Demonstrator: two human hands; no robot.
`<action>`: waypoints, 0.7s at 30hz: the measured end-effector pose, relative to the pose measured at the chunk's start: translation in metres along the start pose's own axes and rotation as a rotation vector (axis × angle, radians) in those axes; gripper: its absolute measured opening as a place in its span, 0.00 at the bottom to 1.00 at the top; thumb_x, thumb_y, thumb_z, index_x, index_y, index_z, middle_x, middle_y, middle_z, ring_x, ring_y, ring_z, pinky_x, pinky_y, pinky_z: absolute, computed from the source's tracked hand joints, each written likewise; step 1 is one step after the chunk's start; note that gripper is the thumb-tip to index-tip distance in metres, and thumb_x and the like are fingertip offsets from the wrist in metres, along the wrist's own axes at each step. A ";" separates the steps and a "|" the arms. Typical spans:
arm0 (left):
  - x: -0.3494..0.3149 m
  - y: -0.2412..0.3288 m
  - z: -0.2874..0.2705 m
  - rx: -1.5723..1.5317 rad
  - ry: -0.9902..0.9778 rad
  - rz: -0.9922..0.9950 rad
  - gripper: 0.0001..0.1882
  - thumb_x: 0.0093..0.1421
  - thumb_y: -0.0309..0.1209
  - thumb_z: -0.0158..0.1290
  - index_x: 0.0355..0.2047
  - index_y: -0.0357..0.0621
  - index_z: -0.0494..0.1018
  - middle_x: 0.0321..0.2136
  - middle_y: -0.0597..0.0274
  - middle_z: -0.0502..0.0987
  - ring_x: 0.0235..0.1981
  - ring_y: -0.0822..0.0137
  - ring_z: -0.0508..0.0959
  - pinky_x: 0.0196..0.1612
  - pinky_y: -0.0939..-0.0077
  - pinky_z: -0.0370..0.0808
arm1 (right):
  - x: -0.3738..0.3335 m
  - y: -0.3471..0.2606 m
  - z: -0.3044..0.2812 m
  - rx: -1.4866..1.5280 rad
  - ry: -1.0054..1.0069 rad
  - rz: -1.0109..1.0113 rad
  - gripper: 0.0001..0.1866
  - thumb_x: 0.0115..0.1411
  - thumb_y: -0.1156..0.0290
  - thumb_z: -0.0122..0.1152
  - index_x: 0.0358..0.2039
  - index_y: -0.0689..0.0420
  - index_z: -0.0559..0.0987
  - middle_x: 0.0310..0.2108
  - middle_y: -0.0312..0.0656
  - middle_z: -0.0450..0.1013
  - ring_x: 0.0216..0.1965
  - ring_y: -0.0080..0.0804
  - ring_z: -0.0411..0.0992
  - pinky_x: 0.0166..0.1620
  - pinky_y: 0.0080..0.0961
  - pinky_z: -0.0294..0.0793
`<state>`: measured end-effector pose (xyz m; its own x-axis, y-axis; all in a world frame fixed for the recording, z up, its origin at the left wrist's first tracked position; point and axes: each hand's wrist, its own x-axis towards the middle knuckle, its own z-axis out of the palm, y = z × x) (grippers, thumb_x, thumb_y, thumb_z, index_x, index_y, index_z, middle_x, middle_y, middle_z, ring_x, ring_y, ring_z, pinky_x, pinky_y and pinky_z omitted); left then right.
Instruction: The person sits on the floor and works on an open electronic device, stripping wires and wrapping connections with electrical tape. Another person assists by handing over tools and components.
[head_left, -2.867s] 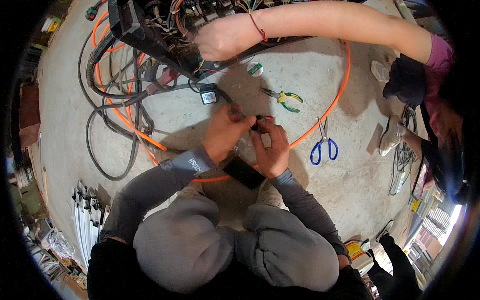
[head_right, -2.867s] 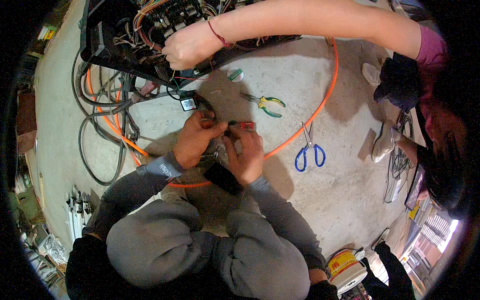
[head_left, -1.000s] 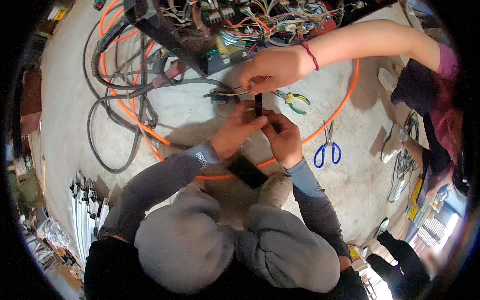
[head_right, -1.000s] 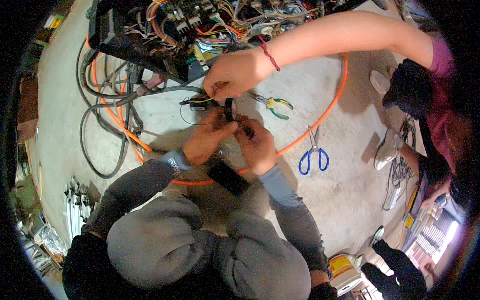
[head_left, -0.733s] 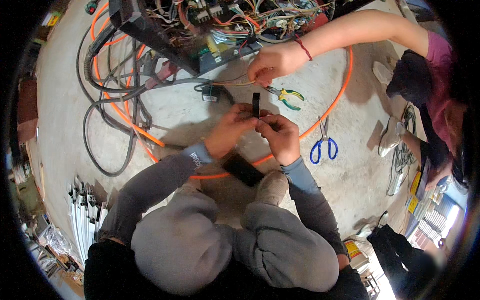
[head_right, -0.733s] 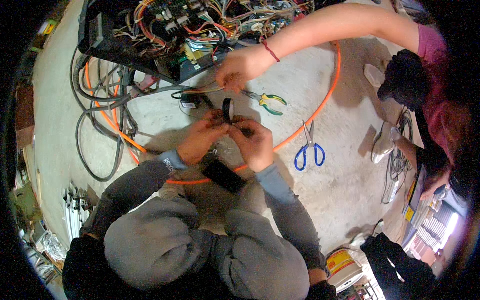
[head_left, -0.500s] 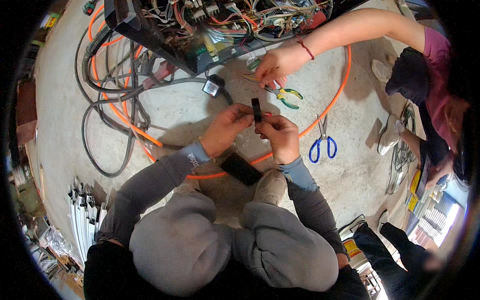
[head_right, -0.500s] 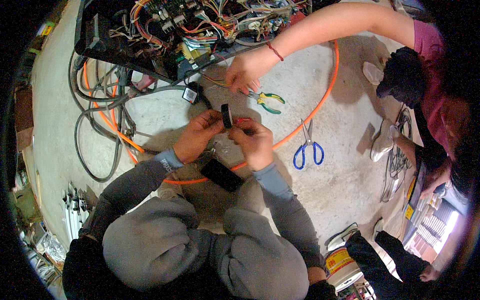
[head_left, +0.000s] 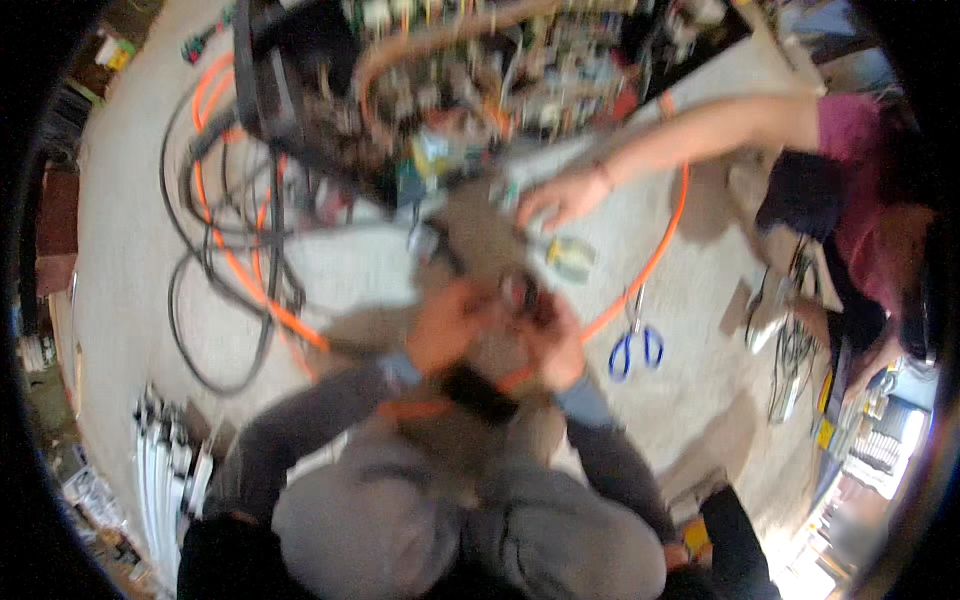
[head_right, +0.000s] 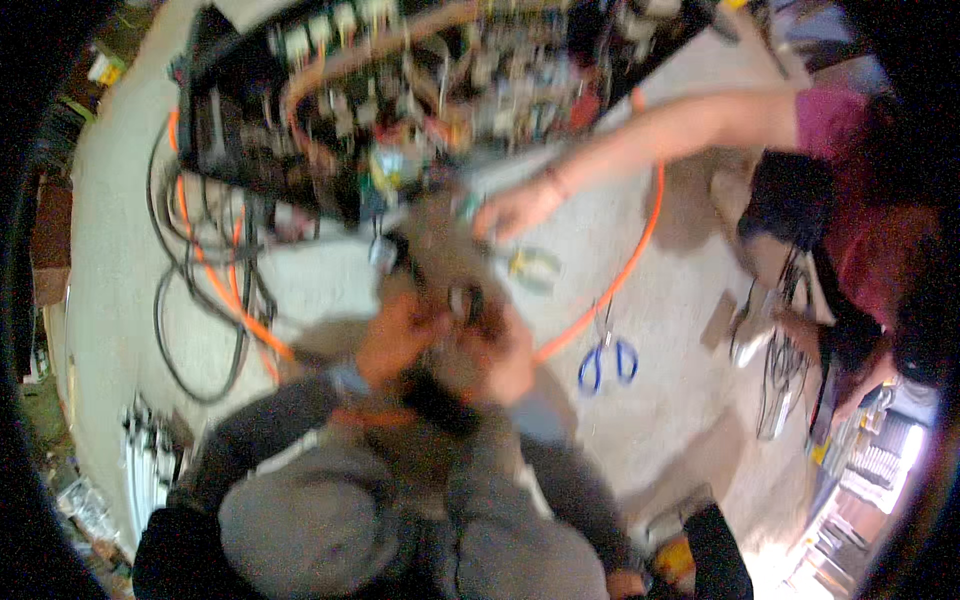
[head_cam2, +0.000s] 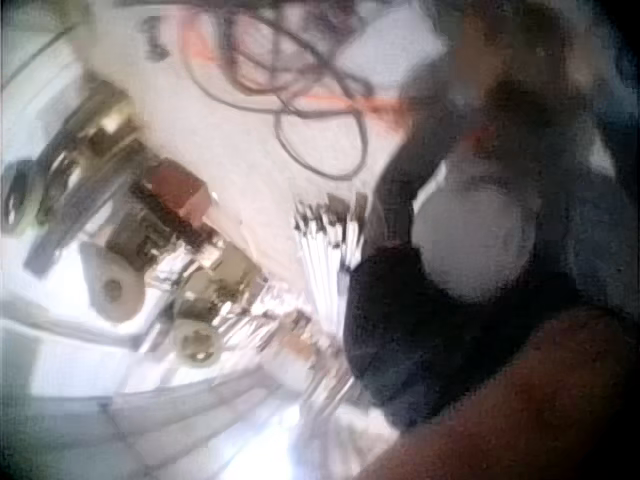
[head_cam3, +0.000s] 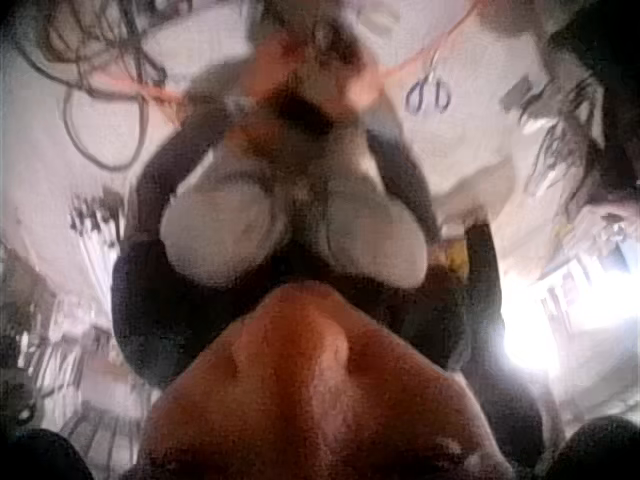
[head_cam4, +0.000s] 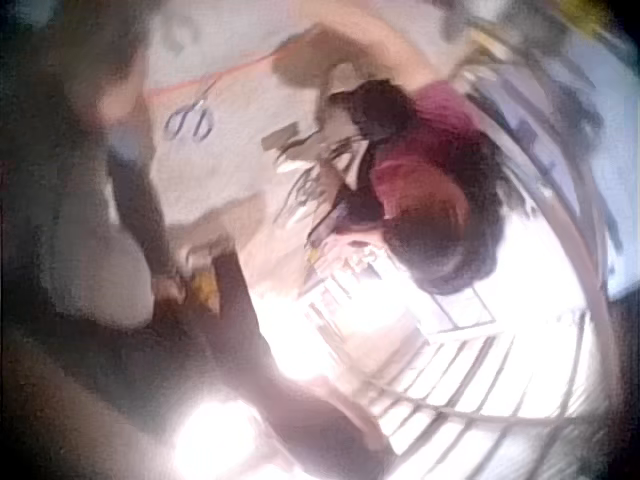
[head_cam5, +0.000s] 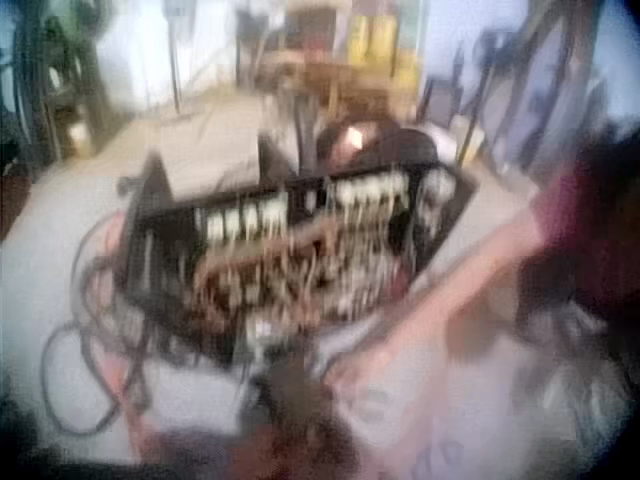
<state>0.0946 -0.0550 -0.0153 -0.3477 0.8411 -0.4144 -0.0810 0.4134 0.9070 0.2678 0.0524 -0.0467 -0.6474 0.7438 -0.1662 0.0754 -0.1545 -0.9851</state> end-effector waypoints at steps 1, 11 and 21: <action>-0.010 -0.026 0.002 0.075 0.033 0.026 0.15 0.69 0.30 0.61 0.52 0.36 0.74 0.45 0.56 0.84 0.47 0.69 0.82 0.50 0.73 0.79 | -0.010 -0.018 0.009 0.041 -0.051 0.207 0.16 0.64 0.80 0.68 0.50 0.62 0.73 0.38 0.40 0.80 0.37 0.26 0.79 0.43 0.26 0.80; -0.005 -0.013 -0.002 -0.206 -0.031 -0.020 0.16 0.66 0.31 0.64 0.49 0.36 0.75 0.41 0.59 0.83 0.42 0.69 0.82 0.47 0.72 0.80 | 0.003 -0.029 0.007 0.020 -0.122 0.261 0.18 0.64 0.81 0.68 0.51 0.62 0.71 0.36 0.41 0.80 0.36 0.26 0.79 0.41 0.25 0.80; -0.001 0.004 0.000 -0.242 0.013 0.023 0.15 0.64 0.27 0.63 0.51 0.38 0.78 0.40 0.60 0.82 0.42 0.70 0.82 0.48 0.72 0.80 | -0.003 -0.024 0.003 -0.161 -0.187 0.213 0.08 0.64 0.79 0.64 0.44 0.63 0.77 0.36 0.38 0.80 0.37 0.24 0.77 0.42 0.23 0.76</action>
<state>0.0951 -0.0540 -0.0112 -0.3635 0.8442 -0.3939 -0.2939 0.2973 0.9084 0.2659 0.0519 -0.0228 -0.7315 0.5710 -0.3727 0.3331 -0.1776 -0.9260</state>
